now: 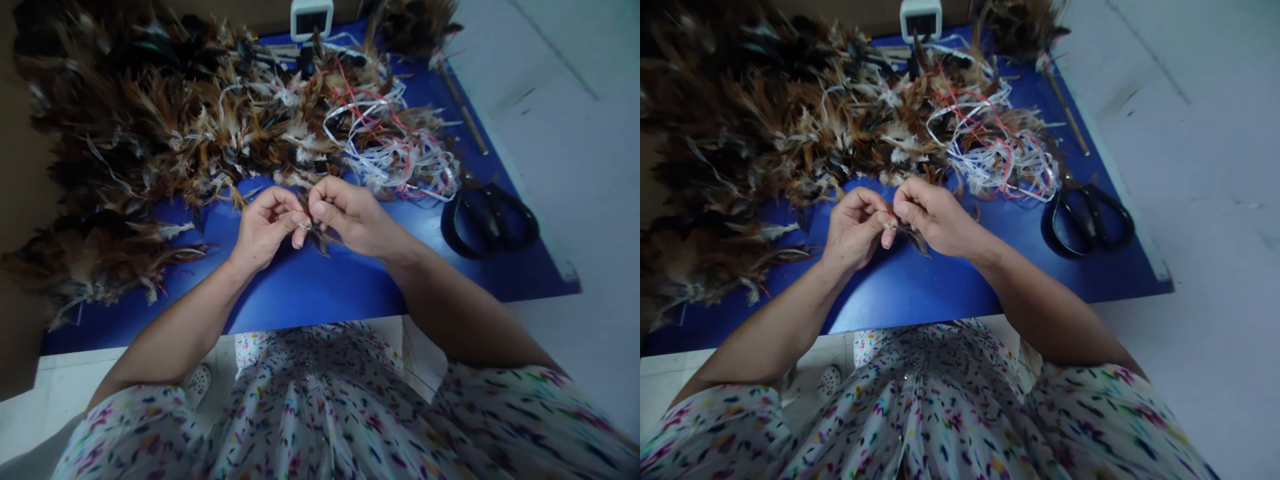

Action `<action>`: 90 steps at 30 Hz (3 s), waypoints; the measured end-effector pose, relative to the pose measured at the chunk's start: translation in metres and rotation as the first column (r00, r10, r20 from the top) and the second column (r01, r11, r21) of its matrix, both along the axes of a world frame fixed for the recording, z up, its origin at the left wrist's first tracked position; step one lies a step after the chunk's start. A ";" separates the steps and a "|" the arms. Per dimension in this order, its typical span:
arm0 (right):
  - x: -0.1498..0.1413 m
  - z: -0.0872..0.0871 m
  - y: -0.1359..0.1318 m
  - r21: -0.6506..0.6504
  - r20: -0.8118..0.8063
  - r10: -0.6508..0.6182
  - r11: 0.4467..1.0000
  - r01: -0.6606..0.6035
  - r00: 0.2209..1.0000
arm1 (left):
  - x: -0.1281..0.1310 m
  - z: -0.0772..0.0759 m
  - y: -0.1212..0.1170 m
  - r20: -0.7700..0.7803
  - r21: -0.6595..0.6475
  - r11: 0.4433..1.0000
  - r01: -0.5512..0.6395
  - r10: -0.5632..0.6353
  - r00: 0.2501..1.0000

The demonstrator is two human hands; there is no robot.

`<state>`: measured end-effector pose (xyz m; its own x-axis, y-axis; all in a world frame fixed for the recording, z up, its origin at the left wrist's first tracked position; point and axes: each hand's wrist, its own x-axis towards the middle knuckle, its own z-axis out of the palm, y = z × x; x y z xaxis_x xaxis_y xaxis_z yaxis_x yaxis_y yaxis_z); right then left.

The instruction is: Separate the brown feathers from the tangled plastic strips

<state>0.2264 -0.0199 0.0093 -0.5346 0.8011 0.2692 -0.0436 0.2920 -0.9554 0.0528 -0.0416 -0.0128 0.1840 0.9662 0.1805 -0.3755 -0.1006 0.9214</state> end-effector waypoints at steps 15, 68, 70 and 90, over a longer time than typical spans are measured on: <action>0.000 0.008 -0.003 -0.016 0.028 0.021 1.000 -0.021 0.999 | -0.003 -0.004 0.000 -0.001 -0.026 0.999 0.024 -0.024 1.000; -0.007 -0.007 -0.004 -0.029 -0.030 -0.048 0.998 0.047 0.998 | 0.000 0.003 -0.001 0.059 -0.087 0.996 0.007 -0.002 0.998; -0.009 -0.008 -0.006 -0.024 -0.026 -0.094 0.995 0.093 0.995 | 0.001 0.004 -0.001 0.065 -0.081 0.997 0.002 0.003 0.998; -0.013 -0.007 -0.005 -0.015 -0.134 -0.239 0.971 0.239 0.962 | 0.000 0.005 0.001 0.050 -0.089 0.996 -0.012 0.016 0.999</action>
